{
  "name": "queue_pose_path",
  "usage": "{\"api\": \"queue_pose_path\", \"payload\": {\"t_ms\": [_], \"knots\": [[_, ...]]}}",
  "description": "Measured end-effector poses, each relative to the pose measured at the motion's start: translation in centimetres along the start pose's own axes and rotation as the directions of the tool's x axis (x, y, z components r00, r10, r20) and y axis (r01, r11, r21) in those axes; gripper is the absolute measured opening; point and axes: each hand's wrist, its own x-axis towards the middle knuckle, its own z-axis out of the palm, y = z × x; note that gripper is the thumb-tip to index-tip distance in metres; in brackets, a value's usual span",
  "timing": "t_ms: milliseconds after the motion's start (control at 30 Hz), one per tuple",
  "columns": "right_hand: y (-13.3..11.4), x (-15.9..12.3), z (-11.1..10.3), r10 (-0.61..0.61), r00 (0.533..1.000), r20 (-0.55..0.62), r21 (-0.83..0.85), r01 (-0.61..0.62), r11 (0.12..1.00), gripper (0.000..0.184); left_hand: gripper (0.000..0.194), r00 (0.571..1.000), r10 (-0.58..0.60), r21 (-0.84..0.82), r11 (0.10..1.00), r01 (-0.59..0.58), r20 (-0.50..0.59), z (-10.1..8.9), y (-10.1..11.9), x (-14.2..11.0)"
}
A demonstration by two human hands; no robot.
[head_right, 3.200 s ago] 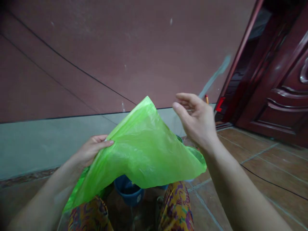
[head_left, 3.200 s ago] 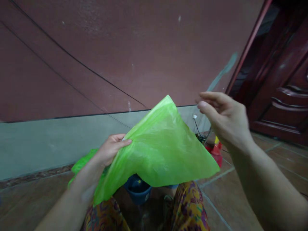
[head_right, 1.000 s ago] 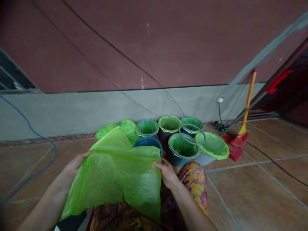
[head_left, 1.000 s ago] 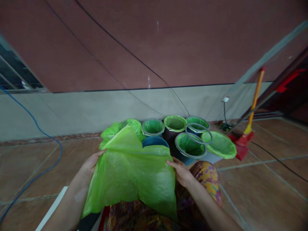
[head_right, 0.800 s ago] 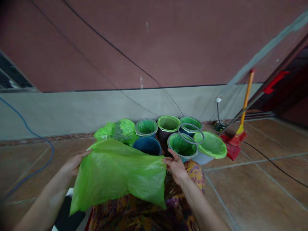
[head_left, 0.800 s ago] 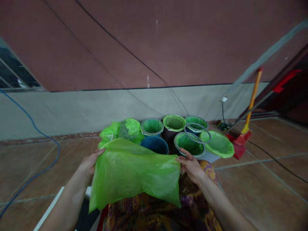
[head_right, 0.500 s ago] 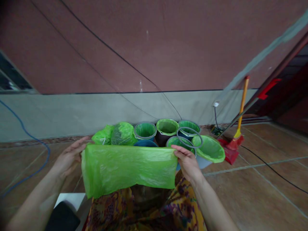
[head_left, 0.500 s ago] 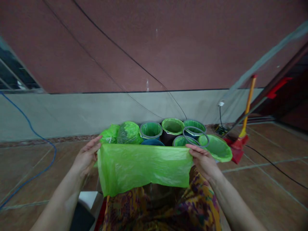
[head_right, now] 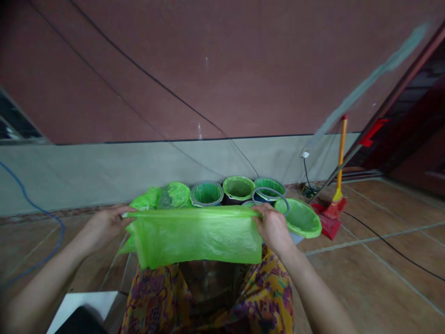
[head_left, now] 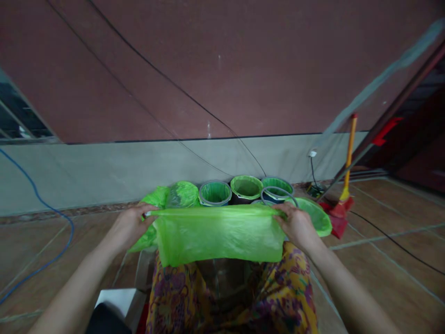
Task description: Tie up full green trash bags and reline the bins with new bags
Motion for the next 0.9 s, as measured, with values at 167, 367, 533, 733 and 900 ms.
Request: {"api": "queue_pose_path", "payload": {"t_ms": [167,367,533,733,900], "knots": [[0.9,0.2,-0.8,-0.042,0.998,-0.036,0.024,0.043,0.999,0.015,0.02,0.983,0.021,-0.161,0.986,-0.051,-0.184,0.0,0.9,-0.2],[0.2,0.1,-0.6,0.107,0.988,0.109,0.642,-0.152,0.751,0.028,0.031,0.977,-0.167,-0.65,0.759,0.039,-0.136,0.7,2.3,-0.6],[-0.6,0.8,3.2,0.302,0.948,-0.096,0.697,-0.153,0.7,0.034,0.015,0.894,-0.087,-0.166,0.986,0.014,-0.44,1.5,2.7,0.1],[1.7,2.4,8.5,0.31,0.948,0.069,0.651,-0.278,0.706,0.039,0.005,0.935,-0.063,0.222,0.964,0.147,-0.35,1.4,2.7,1.0],[0.9,2.2,8.7,0.333,0.943,0.001,0.409,-0.305,0.86,0.065,0.013,0.94,-0.135,0.321,0.917,0.238,-0.313,1.9,2.0,2.2]]}}
